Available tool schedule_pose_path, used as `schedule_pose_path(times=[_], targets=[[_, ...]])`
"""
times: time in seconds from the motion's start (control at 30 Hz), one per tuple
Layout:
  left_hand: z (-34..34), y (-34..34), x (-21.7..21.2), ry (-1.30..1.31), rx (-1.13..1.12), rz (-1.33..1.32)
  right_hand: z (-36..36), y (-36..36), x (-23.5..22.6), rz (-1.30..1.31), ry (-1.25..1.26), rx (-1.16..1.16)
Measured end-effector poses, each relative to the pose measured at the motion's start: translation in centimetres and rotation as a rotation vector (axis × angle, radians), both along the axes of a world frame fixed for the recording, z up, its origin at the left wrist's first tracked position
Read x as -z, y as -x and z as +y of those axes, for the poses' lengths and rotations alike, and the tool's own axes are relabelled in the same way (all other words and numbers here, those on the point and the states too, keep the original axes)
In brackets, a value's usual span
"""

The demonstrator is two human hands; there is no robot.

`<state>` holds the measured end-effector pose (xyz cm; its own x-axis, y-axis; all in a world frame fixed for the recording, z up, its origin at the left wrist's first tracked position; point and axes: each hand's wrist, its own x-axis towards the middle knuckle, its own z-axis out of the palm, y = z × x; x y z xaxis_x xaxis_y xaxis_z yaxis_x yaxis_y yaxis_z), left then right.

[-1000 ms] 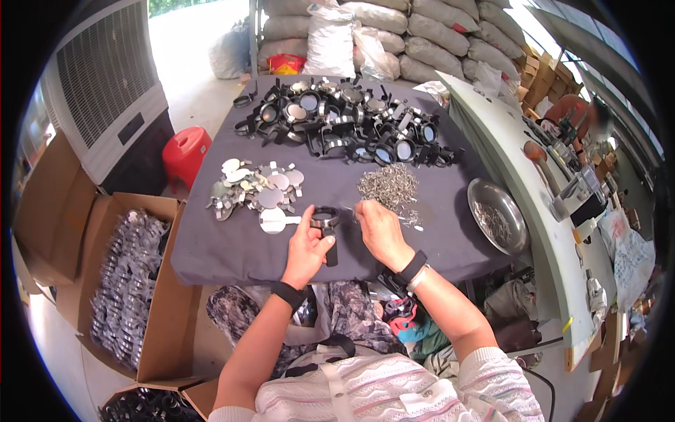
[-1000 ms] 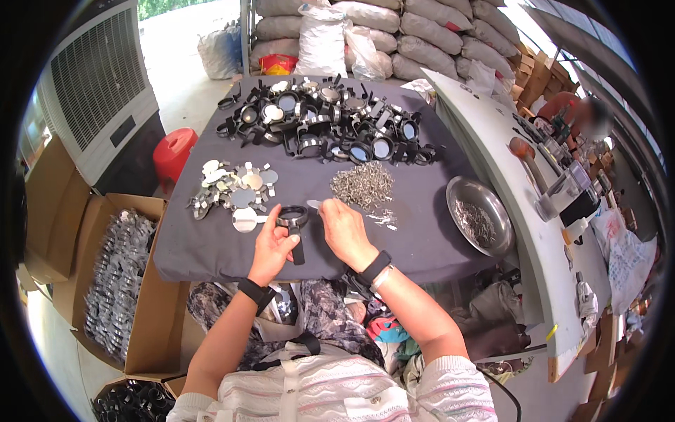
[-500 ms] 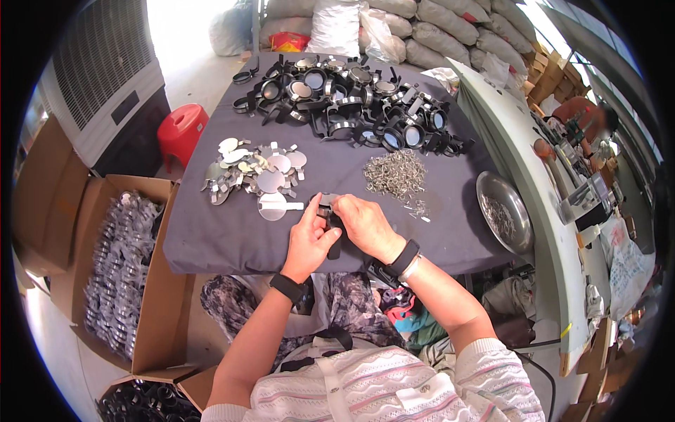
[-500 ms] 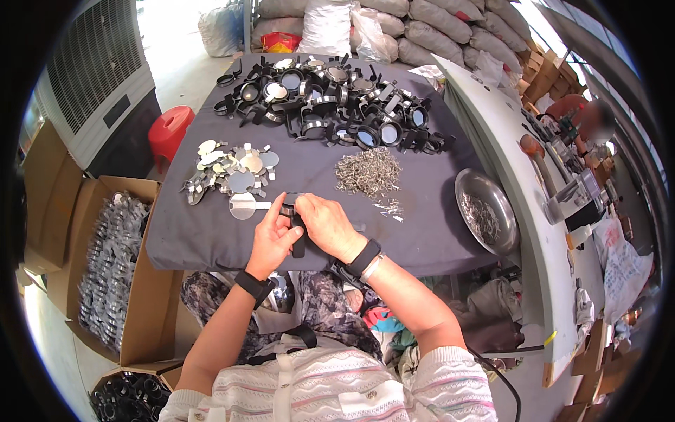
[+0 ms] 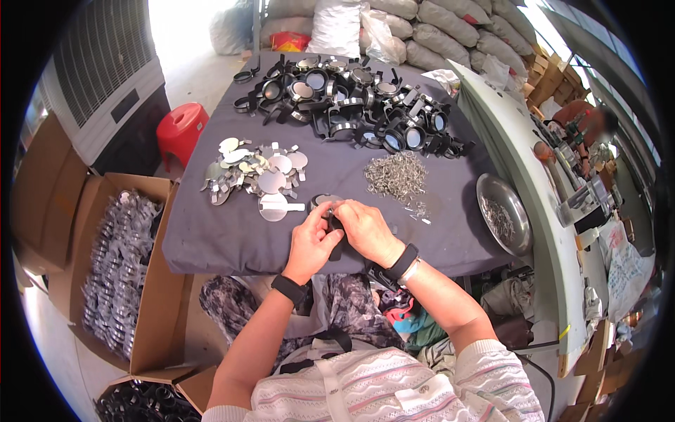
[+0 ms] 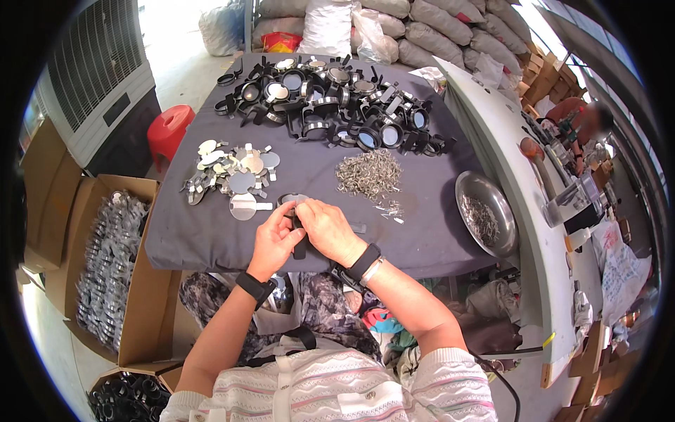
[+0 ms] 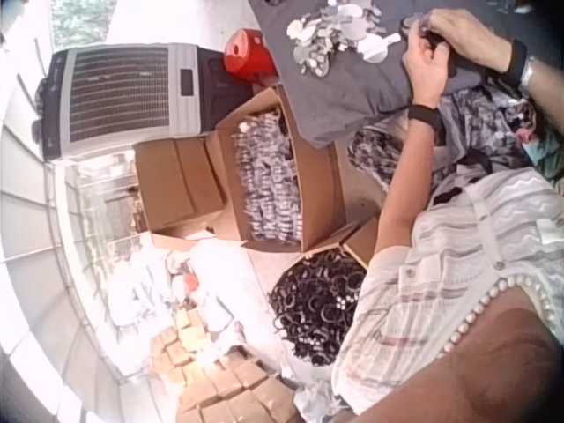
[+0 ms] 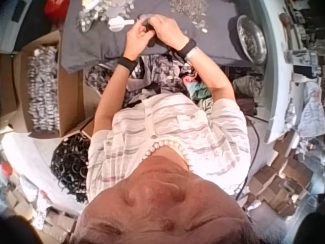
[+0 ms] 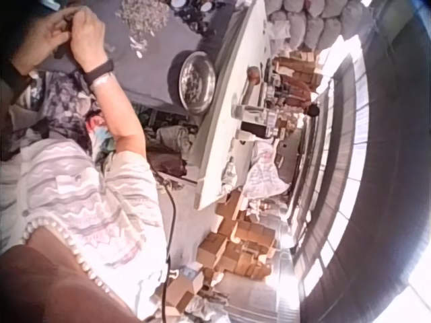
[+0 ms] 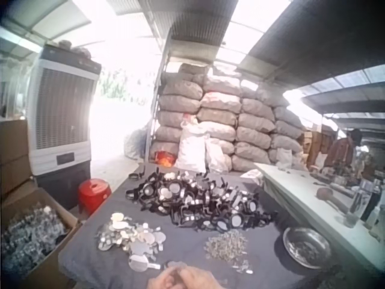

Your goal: Assembling small metal and plastic mirror components into a frame and securing them.

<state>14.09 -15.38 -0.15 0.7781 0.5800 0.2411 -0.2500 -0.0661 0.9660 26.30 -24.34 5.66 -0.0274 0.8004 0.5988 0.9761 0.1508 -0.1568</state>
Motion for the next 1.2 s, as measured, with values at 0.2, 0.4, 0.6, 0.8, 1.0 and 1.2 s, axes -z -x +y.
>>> schedule_pose_path(times=[0.2, 0.4, 0.6, 0.8, 1.0, 1.2], targets=[[-0.4, 0.0, -0.2, 0.034, -0.01, -0.033, -0.1, 0.1, 0.4, -0.088, 0.008, 0.005], [-0.5, 0.0, -0.6, 0.055, -0.013, -0.038, 0.1, 0.0, 0.4, 0.017, -0.014, 0.024], [-0.1, -0.2, 0.1, 0.038, 0.004, -0.06, 0.4, -0.6, 1.1, 0.077, -0.006, 0.023], [-0.3, -0.2, -0.1, 0.055, 0.004, -0.056, 0.3, -0.4, 0.9, 0.111, -0.035, 0.039], [-0.4, 0.0, -0.6, 0.06, -0.001, -0.043, 0.2, -0.6, 0.5, 0.066, 0.018, -0.016], [0.0, 0.0, -0.6, 0.074, 0.039, -0.036, 0.2, -0.8, 0.3, 0.134, 0.035, -0.055]])
